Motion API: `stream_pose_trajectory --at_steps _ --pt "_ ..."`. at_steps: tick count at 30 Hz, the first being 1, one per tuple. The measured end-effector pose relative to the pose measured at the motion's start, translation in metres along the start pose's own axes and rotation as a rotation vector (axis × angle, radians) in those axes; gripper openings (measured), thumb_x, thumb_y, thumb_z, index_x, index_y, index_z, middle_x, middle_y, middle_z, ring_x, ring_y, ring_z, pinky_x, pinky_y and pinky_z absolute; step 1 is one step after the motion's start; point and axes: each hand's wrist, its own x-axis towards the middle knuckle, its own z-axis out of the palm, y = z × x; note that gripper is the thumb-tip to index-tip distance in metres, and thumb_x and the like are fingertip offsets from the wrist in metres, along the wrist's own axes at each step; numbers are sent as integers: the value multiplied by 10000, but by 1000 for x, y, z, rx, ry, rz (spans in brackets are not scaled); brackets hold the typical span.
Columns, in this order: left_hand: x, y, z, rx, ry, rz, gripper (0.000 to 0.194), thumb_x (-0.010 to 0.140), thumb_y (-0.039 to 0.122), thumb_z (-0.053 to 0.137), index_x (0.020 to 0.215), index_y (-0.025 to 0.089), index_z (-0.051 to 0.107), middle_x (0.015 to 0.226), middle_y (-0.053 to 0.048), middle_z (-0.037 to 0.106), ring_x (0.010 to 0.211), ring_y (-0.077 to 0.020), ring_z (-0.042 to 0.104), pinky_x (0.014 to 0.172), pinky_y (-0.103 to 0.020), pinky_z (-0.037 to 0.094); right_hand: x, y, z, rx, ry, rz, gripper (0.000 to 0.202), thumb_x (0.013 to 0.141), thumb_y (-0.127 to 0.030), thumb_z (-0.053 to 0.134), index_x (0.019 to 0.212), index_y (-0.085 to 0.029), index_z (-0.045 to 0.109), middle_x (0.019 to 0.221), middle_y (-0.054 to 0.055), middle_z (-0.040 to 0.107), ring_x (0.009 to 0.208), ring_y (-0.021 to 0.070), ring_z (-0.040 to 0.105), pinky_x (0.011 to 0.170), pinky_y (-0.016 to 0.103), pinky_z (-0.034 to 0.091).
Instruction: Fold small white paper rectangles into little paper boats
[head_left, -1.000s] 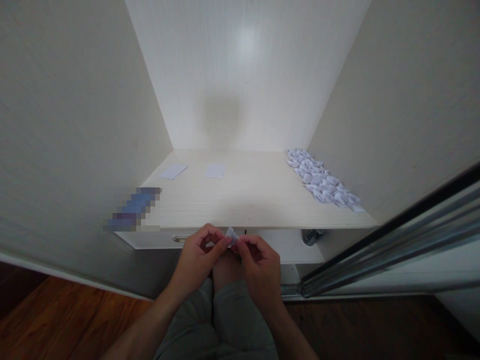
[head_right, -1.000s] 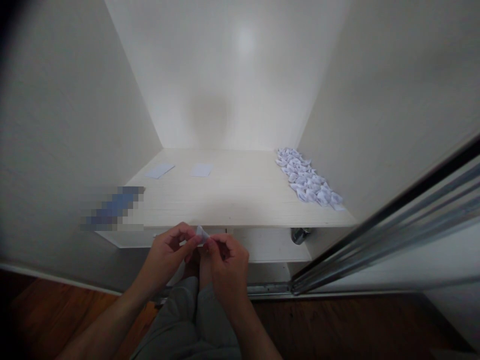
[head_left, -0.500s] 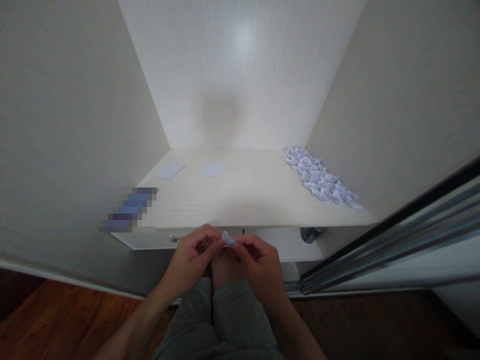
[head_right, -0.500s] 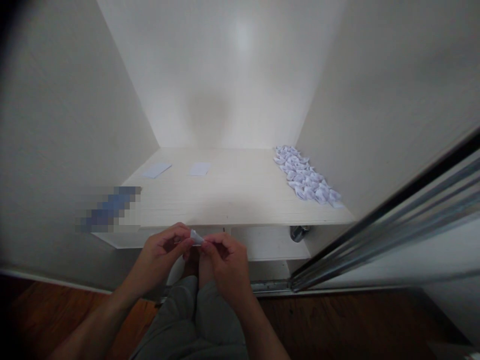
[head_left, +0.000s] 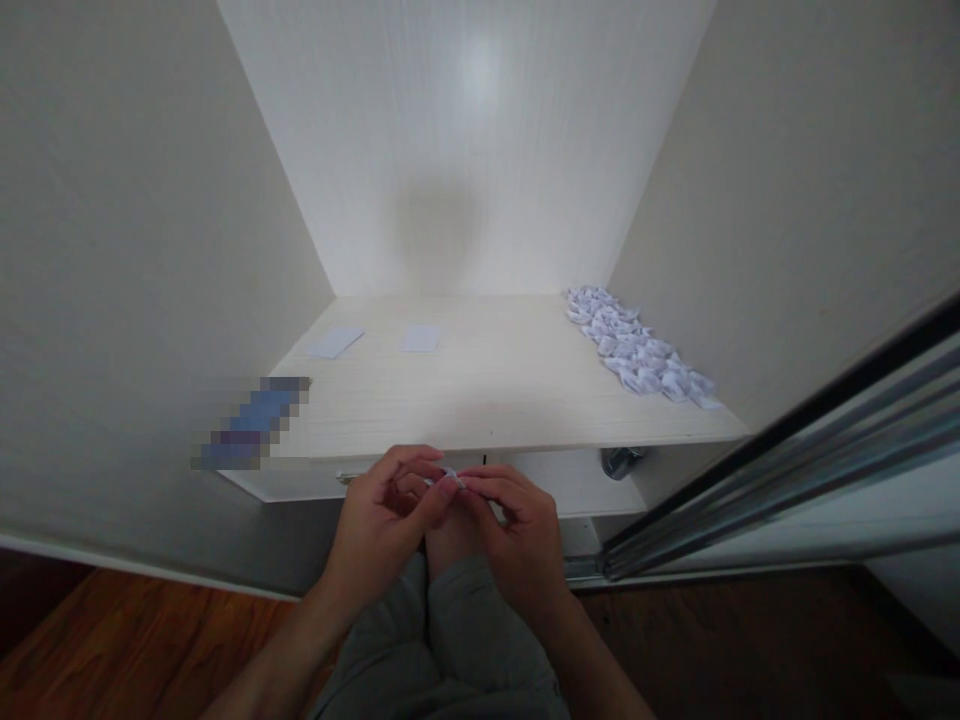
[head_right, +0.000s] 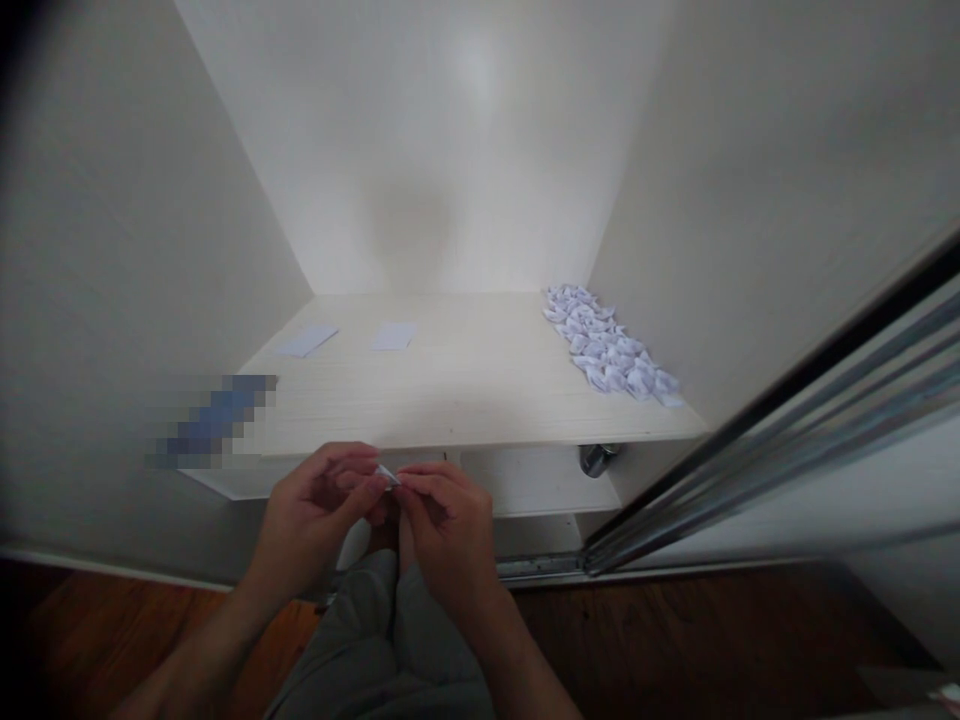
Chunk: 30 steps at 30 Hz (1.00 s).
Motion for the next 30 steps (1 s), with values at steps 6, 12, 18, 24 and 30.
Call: stream_pose_trajectory --at_steps 6,12,18,24,30 --pt "-3 17 0 333 0 148 187 886 373 693 914 194 738 663 -3 711 537 -149 678 509 -226 524 -2 -3 1 -33 10 -68 162 889 -148 702 939 -261 806 948 55 773 845 176 727 770 306 582" --pt "-6 15 -2 149 76 39 172 877 364 696 845 195 699 518 23 680 450 -153 642 476 -228 500 -3 -5 -1 107 -1 13 122 862 -200 737 910 -284 810 983 49 770 896 194 719 814 337 568" --pt "-5 4 -9 -314 14 -28 141 867 356 678 849 221 717 499 22 668 405 -172 620 443 -262 496 -8 3 -6 591 -140 463 284 820 -431 776 1032 -243 785 911 36 767 808 168 694 758 293 541" --pt "-9 7 -13 -457 51 -112 173 714 371 837 760 219 769 631 0 683 401 -174 619 325 -270 502 -12 5 -5 846 -195 629 230 720 -352 868 879 -210 781 760 8 757 688 124 657 680 240 491" --pt "-15 3 -20 -524 -49 -133 94 749 316 814 799 236 806 735 -19 649 472 -165 638 315 -249 524 -10 -1 -4 969 -172 611 195 678 -343 896 780 -229 776 803 -3 725 670 118 623 640 241 485"
